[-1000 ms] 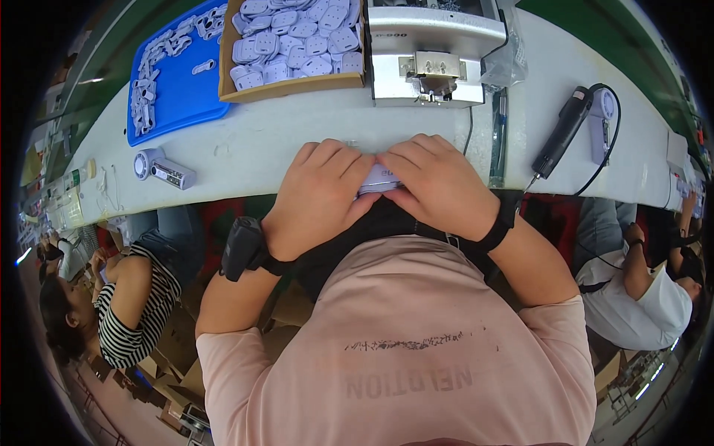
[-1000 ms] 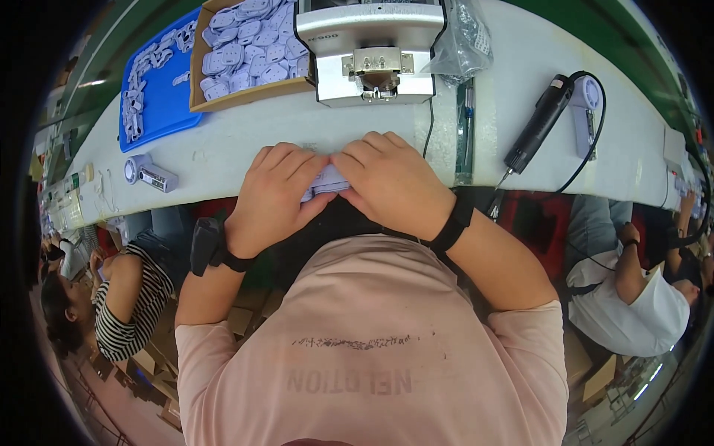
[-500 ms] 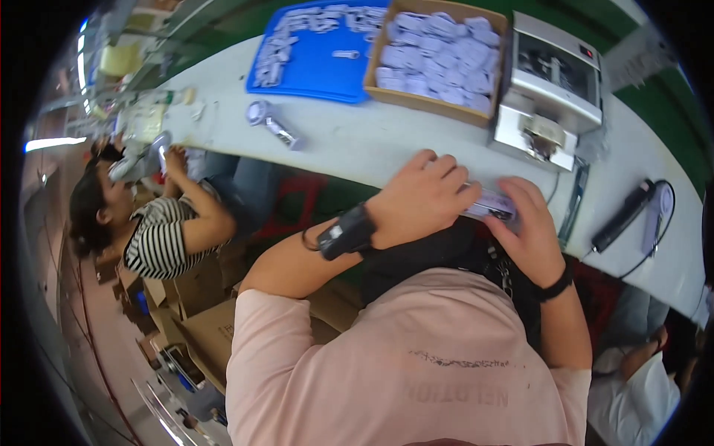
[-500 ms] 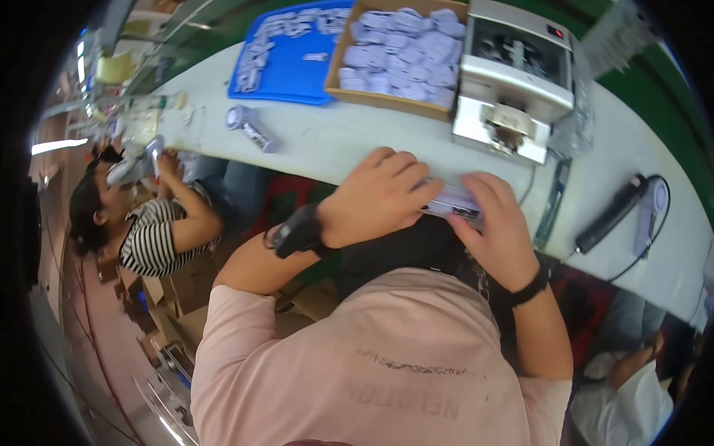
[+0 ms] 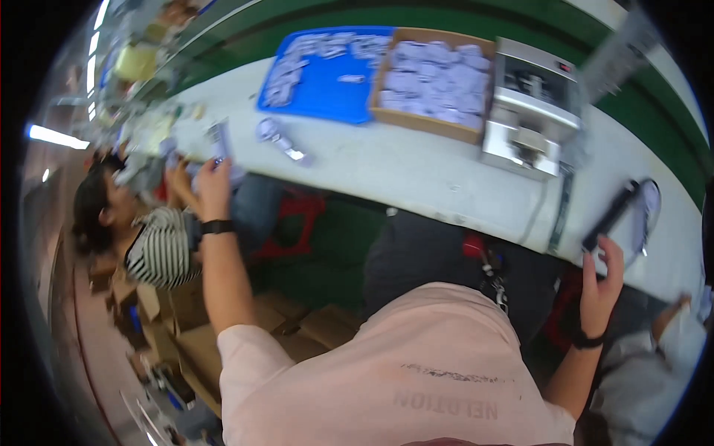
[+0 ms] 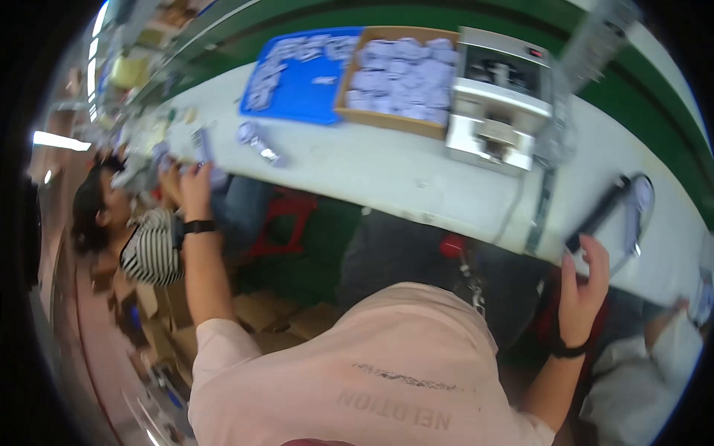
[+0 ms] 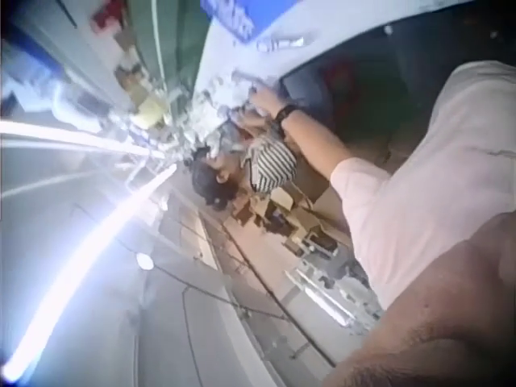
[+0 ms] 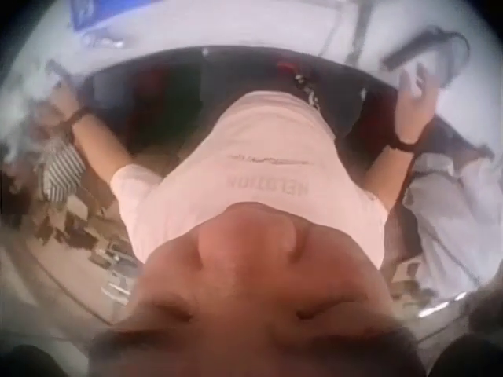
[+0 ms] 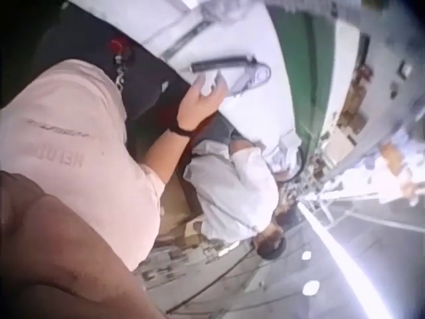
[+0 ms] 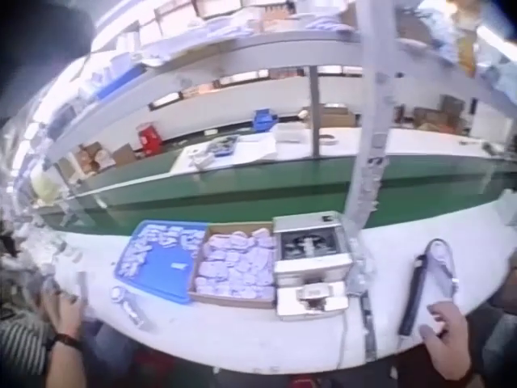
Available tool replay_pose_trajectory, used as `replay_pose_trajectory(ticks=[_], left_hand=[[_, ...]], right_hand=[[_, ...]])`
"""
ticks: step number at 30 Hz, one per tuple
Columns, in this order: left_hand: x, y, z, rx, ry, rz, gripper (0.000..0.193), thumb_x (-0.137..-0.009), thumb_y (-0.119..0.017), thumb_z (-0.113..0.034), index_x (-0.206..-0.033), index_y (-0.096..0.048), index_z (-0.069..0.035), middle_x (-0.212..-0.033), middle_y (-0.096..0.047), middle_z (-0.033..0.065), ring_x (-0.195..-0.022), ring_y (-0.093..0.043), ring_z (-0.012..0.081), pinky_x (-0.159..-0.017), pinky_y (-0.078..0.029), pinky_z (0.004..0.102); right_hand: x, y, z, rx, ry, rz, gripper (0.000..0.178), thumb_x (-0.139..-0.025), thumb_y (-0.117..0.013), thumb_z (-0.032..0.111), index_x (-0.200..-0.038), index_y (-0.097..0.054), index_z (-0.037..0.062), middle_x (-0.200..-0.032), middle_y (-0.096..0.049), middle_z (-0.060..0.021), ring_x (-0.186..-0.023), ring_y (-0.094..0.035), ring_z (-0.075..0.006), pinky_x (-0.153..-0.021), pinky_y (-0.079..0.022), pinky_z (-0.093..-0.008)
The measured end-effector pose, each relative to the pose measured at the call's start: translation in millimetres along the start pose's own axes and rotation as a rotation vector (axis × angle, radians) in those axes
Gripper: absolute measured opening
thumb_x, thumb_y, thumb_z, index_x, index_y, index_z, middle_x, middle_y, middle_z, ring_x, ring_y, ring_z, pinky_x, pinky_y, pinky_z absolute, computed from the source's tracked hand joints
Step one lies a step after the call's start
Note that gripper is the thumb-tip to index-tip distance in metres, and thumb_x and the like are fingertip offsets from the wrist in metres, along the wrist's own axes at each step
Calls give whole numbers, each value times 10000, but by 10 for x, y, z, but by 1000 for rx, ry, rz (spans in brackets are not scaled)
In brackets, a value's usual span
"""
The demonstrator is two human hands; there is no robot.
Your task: The person assembles a handheld fan by fitting a white plastic cover onto the fan body and driving a screw into the casing with a power screwdriver. They repeat this process multiple times, occasionally using a small tool to adjust internal components before securing the cover.
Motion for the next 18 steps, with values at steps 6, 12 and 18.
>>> replay_pose_trajectory(ticks=[6,12,18], left_hand=[[-1363,159,1463,-103,-31,96,462,-987,-654,-328,-1181,-696,90,-940,-747,237,-843,-717,277,-751,-549,433],[-1572,-759,754,-243,-202,223,675,-984,-673,-396,-1417,-572,111,-1230,-702,303,-1176,-677,366,-1023,-499,395],[-853,-417,70,10,-245,13,705,-1030,-660,-399,-1524,-487,74,-1471,-578,301,-1335,-587,377,-1136,-430,424]], right_hand=[[-359,392,-662,156,-126,-225,456,-952,-751,172,-1369,-630,29,-1296,-687,-127,-1168,-669,-252,-960,-542,-378],[-373,670,-1412,248,-235,-484,544,-889,-803,209,-1360,-618,9,-1245,-676,-180,-1124,-666,-296,-938,-538,-403],[-676,645,-1903,-47,-324,-344,508,-865,-819,216,-1294,-665,-8,-1227,-692,-201,-1107,-677,-326,-949,-542,-412]])
Point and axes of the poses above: each hand's wrist, its own x-axis away from the middle knuckle, its own y-axis out of the back of the hand, z = x × y, the point moved 4 cm from there along -x, towards the middle knuckle
